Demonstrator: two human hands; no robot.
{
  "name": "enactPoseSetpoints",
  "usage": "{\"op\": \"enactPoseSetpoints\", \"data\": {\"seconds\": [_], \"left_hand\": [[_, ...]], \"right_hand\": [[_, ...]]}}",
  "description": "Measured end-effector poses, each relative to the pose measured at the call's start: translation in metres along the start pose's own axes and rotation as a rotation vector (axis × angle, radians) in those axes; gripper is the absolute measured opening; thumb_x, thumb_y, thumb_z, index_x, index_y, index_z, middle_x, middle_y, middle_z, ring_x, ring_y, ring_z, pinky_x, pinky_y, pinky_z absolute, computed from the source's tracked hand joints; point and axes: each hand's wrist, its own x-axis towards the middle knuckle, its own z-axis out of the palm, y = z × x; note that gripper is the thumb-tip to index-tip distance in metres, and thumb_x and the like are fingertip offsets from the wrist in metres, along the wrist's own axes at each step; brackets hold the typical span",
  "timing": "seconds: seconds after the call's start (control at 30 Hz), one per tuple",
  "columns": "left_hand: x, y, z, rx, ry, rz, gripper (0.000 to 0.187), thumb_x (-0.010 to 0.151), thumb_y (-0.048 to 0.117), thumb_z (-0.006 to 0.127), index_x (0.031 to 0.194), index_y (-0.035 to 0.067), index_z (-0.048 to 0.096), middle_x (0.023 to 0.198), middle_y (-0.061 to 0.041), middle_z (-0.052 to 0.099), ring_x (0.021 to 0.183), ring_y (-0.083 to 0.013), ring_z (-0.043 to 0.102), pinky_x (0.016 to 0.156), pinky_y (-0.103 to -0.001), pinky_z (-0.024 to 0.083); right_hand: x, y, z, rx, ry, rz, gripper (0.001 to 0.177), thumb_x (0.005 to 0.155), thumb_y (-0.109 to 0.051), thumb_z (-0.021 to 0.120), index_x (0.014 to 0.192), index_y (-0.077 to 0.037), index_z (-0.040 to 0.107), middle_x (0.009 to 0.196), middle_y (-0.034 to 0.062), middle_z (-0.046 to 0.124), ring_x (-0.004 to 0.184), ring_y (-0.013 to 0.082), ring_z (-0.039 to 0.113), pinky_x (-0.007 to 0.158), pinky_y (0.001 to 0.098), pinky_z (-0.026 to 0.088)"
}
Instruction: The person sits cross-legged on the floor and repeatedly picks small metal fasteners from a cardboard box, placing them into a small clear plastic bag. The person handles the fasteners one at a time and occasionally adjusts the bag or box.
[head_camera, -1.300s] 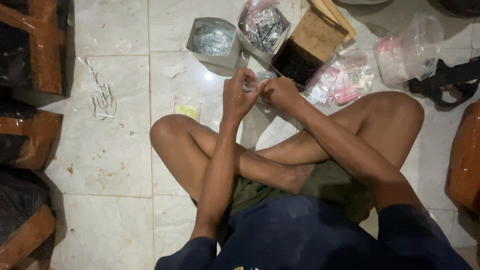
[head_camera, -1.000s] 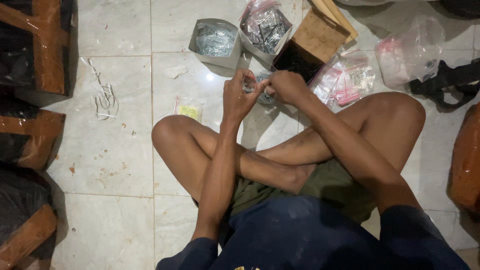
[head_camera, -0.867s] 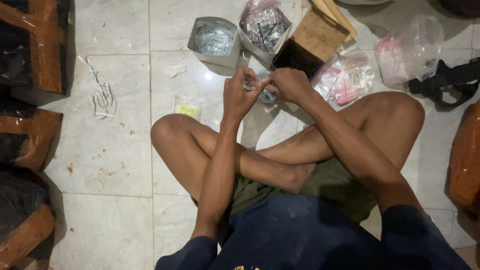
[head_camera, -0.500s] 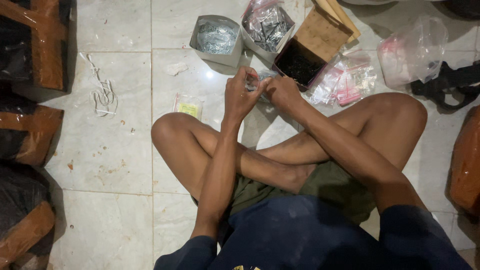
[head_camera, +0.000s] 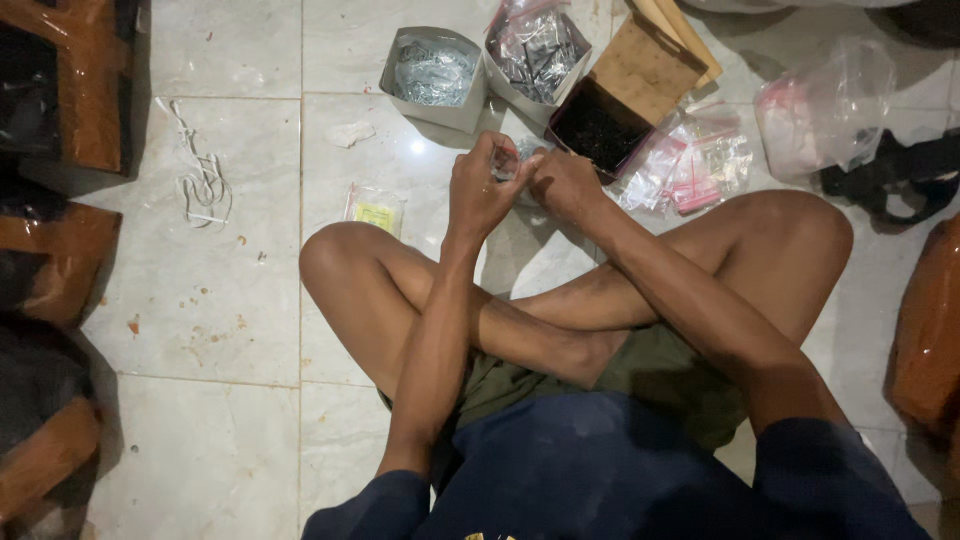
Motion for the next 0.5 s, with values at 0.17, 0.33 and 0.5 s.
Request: {"op": "enactPoseSetpoints", "data": {"seconds": [0.17, 0.33, 0.5], "left_hand": [[0.002, -0.001, 0.001, 0.012, 0.017, 0.057, 0.038, 0.092, 0.046, 0.093, 0.103, 0.022, 0.065, 0.076, -0.003, 0.079, 0.078, -0.0374, 0.081, 0.084, -0.049, 0.061], [0.001, 0.002, -0.003, 0.007, 0.017, 0.053, 0.038, 0.091, 0.046, 0.093, 0.103, 0.022, 0.065, 0.075, -0.004, 0.078, 0.077, -0.0381, 0.081, 0.084, -0.049, 0.06], [0.0, 0.007, -0.008, -0.049, 0.016, 0.037, 0.04, 0.091, 0.048, 0.094, 0.102, 0.022, 0.065, 0.076, -0.004, 0.08, 0.076, -0.0386, 0.08, 0.084, -0.047, 0.06]], "right_hand": [[0.003, -0.007, -0.002, 0.144, -0.039, 0.127, 0.049, 0.102, -0.041, 0.049, 0.079, -0.009, 0.079, 0.083, 0.0216, 0.08, 0.094, 0.0499, 0.08, 0.081, 0.0625, 0.063], [-0.004, -0.017, -0.008, 0.093, -0.044, 0.045, 0.049, 0.1, -0.037, 0.046, 0.089, -0.002, 0.078, 0.097, 0.0233, 0.082, 0.099, 0.0506, 0.079, 0.087, 0.0639, 0.064], [-0.015, -0.04, -0.026, -0.018, -0.002, 0.041, 0.053, 0.107, -0.031, 0.03, 0.101, -0.001, 0.073, 0.094, 0.0274, 0.075, 0.09, 0.0523, 0.08, 0.08, 0.0615, 0.064]]}}
